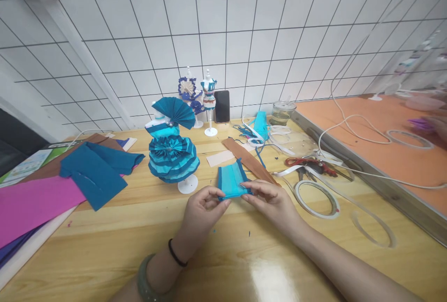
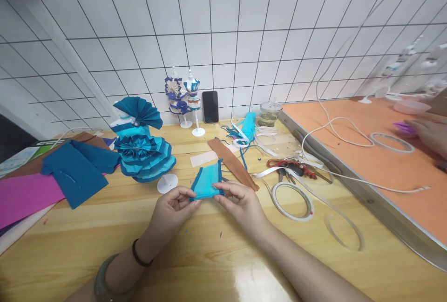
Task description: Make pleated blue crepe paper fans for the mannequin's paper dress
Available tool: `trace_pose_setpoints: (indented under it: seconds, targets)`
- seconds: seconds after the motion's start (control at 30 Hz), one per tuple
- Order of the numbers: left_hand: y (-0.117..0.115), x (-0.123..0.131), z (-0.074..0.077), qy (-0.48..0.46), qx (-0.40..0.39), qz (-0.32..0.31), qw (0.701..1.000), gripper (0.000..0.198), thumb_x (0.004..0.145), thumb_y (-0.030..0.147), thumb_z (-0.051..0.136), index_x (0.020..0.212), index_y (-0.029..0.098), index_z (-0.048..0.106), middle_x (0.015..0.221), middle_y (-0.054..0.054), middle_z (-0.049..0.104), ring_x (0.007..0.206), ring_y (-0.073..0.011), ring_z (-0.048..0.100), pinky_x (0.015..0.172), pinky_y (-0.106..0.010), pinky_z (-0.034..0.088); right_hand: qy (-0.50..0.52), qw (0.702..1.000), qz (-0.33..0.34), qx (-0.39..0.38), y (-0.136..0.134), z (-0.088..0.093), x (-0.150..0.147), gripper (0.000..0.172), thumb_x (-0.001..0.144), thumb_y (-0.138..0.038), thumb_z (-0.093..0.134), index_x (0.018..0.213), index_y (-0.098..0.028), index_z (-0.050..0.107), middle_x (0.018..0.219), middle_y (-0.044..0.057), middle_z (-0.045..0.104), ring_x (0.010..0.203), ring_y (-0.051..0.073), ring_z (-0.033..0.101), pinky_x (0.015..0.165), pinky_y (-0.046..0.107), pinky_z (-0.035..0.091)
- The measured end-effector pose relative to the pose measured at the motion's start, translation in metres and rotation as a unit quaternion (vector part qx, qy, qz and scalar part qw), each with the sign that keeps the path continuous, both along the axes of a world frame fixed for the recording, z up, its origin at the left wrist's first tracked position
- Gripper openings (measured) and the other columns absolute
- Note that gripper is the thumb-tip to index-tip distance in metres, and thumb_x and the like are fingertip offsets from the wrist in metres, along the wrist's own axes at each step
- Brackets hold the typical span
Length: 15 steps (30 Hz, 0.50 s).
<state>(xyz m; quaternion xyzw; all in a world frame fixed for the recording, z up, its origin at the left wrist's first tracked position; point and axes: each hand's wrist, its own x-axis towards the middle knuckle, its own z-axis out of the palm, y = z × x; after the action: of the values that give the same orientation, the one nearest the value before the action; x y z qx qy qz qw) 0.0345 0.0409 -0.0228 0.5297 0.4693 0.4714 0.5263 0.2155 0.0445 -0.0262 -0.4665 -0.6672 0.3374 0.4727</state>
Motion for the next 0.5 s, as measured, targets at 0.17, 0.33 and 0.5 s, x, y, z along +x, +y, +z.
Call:
trace_pose_setpoints:
  seconds: [0.17, 0.33, 0.5]
  targets:
    - [0.0004, 0.0001, 0.0042, -0.004, -0.002, 0.024, 1.000, 0.020, 0.058, 0.028, 0.070, 0.064, 0.015, 0.055, 0.052, 0.005, 0.055, 0.048, -0.0070, 0.051, 0.047, -0.016, 0.039, -0.011, 1.000, -0.008, 0.000, 0.0009, -0.0014, 0.0008, 0.023, 0.072, -0.030, 0.064, 0.091, -0.019, 0.069, 0.067, 0.002, 0.060, 0.062, 0.014, 0.055, 0.059, 0.026, 0.048]
    - [0.0014, -0.0002, 0.0057, 0.021, 0.007, 0.039, 0.999, 0.020, 0.058, 0.031, 0.069, 0.062, 0.015, 0.056, 0.053, 0.003, 0.058, 0.049, -0.0091, 0.054, 0.048, -0.018, 0.043, -0.014, 1.000, 0.006, 0.002, 0.0018, -0.0017, 0.0012, 0.022, 0.073, -0.030, 0.063, 0.092, -0.019, 0.069, 0.074, 0.004, 0.064, 0.066, 0.015, 0.057, 0.062, 0.027, 0.049]
    - [0.0026, 0.0003, 0.0025, 0.009, 0.012, 0.050, 0.999, 0.018, 0.057, 0.027, 0.070, 0.063, 0.016, 0.058, 0.056, 0.001, 0.063, 0.052, -0.0105, 0.059, 0.050, -0.019, 0.047, -0.015, 1.000, 0.021, 0.011, 0.0023, 0.0011, 0.0013, 0.020, 0.075, -0.030, 0.062, 0.092, -0.022, 0.070, 0.081, 0.006, 0.067, 0.073, 0.018, 0.061, 0.066, 0.030, 0.050]
